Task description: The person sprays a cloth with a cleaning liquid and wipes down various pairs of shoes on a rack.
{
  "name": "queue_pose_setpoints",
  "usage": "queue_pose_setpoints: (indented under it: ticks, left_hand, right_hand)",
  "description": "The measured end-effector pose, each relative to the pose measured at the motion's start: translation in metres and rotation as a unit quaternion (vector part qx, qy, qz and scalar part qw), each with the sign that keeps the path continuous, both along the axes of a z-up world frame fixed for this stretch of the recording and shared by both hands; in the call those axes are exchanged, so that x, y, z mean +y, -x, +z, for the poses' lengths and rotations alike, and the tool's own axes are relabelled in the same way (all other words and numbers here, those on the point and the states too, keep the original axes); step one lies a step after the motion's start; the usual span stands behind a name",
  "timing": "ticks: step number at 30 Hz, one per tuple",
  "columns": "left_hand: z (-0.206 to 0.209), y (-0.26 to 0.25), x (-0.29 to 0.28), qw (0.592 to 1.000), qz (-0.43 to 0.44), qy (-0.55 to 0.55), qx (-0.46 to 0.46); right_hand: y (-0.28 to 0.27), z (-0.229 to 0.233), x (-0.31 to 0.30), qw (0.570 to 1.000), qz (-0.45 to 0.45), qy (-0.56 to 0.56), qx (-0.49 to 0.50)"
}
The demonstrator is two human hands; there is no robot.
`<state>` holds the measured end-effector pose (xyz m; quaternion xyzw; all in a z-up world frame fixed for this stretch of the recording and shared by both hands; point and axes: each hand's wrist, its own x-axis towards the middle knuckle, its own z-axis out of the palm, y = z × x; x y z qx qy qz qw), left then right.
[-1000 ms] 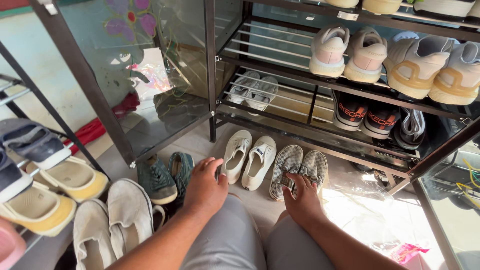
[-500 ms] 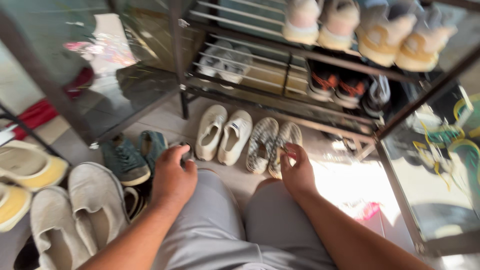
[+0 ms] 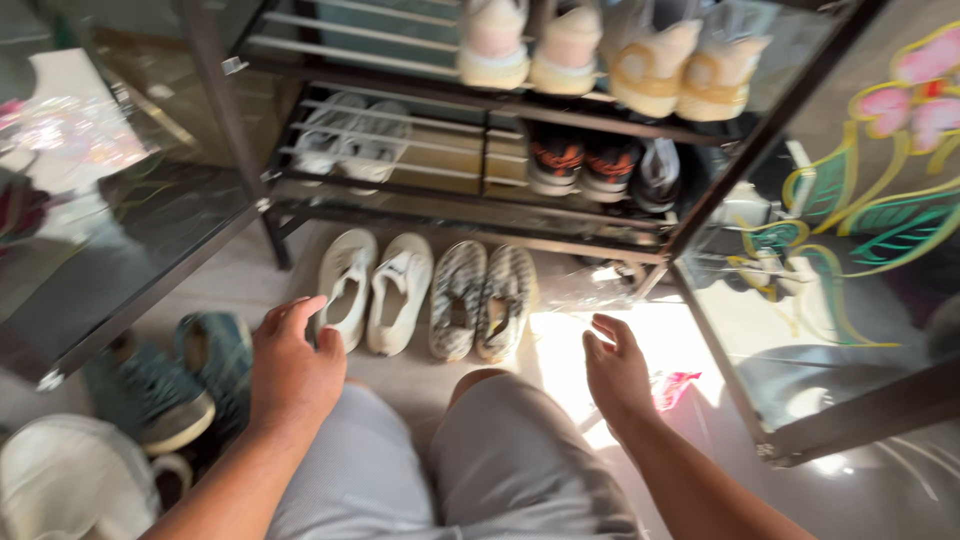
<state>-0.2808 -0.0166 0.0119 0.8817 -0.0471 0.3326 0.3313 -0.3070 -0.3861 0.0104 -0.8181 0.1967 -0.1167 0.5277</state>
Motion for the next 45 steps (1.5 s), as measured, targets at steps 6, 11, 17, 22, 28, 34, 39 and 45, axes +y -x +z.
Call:
queue_pose_setpoints:
  ticks: [6,11,17,22,28,34,39,45]
  left_hand:
    - [0.034,-0.041,-0.037,0.996,-0.062,0.019,-0.063]
    - [0.086,-0.063,-0.08,0.987,-0.103,0.036,-0.118]
    - [0.145,-0.072,-0.109,0.972,-0.131,0.064,-0.183]
    - [0.176,-0.078,-0.103,0.963,-0.126,0.069,-0.229]
    - [0.201,-0.074,-0.085,0.957,-0.095,0.057,-0.267]
    - [0.198,-0.065,-0.05,0.968,-0.062,0.059,-0.234]
    - [0.147,-0.035,0.021,0.988,0.06,0.057,-0.131]
    - [0.081,0.023,0.157,0.971,0.189,0.083,0.122]
  right_hand:
    - [-0.023,0.042,-0.017,0.996,-0.025,0.039,-0.082]
    - [-0.025,0.113,-0.023,0.987,-0.051,0.086,-0.129]
    - [-0.044,0.164,-0.042,0.974,-0.028,0.065,-0.215]
    - [-0.055,0.191,-0.044,0.938,0.021,0.028,-0.345]
    - [-0.068,0.219,-0.008,0.935,0.063,-0.017,-0.349]
    - [-0.079,0.215,0.023,0.94,0.099,-0.022,-0.326]
    - [-0.081,0.18,0.058,0.954,0.173,-0.049,-0.242]
    - [-0.075,0.138,0.11,0.956,0.243,-0.037,-0.161]
